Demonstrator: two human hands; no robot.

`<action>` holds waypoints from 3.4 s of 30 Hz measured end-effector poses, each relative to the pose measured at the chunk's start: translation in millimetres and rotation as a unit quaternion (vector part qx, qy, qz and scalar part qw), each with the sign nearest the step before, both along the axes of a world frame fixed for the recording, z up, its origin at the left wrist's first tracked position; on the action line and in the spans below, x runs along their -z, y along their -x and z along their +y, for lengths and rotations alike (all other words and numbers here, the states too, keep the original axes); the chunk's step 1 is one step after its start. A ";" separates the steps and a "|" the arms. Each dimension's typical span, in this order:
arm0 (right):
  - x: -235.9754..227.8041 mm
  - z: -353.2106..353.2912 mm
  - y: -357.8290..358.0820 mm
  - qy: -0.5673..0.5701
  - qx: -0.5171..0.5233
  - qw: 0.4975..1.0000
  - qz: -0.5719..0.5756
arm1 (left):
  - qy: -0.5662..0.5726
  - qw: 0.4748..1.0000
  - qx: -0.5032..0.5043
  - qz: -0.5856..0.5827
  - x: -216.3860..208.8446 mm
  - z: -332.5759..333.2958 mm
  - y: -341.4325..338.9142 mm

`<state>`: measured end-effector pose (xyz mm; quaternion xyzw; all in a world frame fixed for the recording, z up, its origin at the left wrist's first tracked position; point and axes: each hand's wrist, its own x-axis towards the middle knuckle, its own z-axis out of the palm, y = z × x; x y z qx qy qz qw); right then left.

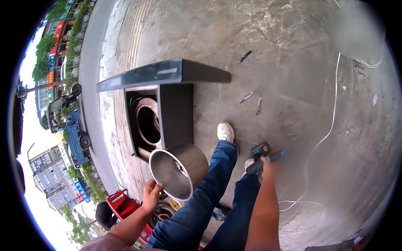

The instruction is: The person disassembles a range hood by removing the fan motor and filter. They use a screwdriver to detach the motor, cut wires with pliers, and use a power drill to remove screws from the filter housing.

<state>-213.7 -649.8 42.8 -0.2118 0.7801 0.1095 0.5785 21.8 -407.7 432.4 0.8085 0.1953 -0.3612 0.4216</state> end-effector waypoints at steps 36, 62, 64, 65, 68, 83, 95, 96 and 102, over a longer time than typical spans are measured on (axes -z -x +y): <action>-363.7 -618.3 -287.8 0.133 -0.472 0.871 0.029 | 0.168 0.861 -0.481 -0.009 -16.5 -362.4 -310.3; -392.8 -403.1 -1036.3 0.229 -0.828 0.452 -0.240 | 0.080 0.645 -0.759 0.027 305.4 -249.0 -655.5; -381.9 -364.3 -1077.8 0.221 -0.847 0.412 -0.252 | 0.091 0.612 -0.785 0.044 292.6 -228.6 -688.0; -372.3 -341.4 -1103.0 0.206 -0.865 0.372 -0.266 | 0.092 0.597 -0.796 0.030 302.6 -218.0 -693.6; -332.5 -293.1 -1169.2 0.175 -0.887 0.300 -0.305 | 0.092 0.567 -0.819 0.014 331.8 -194.7 -730.3; -161.3 -66.9 -1275.3 -0.027 -0.946 0.031 -0.320 | 0.082 0.506 -0.850 -0.119 466.2 -112.6 -884.2; -96.5 67.1 -1109.6 -0.162 -0.824 -0.452 -0.300 | 0.346 0.667 -0.574 -0.326 341.9 -218.7 -665.6; -91.8 71.4 -1091.7 -0.161 -0.786 -0.507 -0.315 | 0.370 0.672 -0.581 -0.273 338.7 -213.1 -654.8; -103.6 79.5 -1016.7 -0.138 -0.723 -0.612 -0.289 | 0.415 0.529 -0.703 -0.231 321.4 -220.6 -603.5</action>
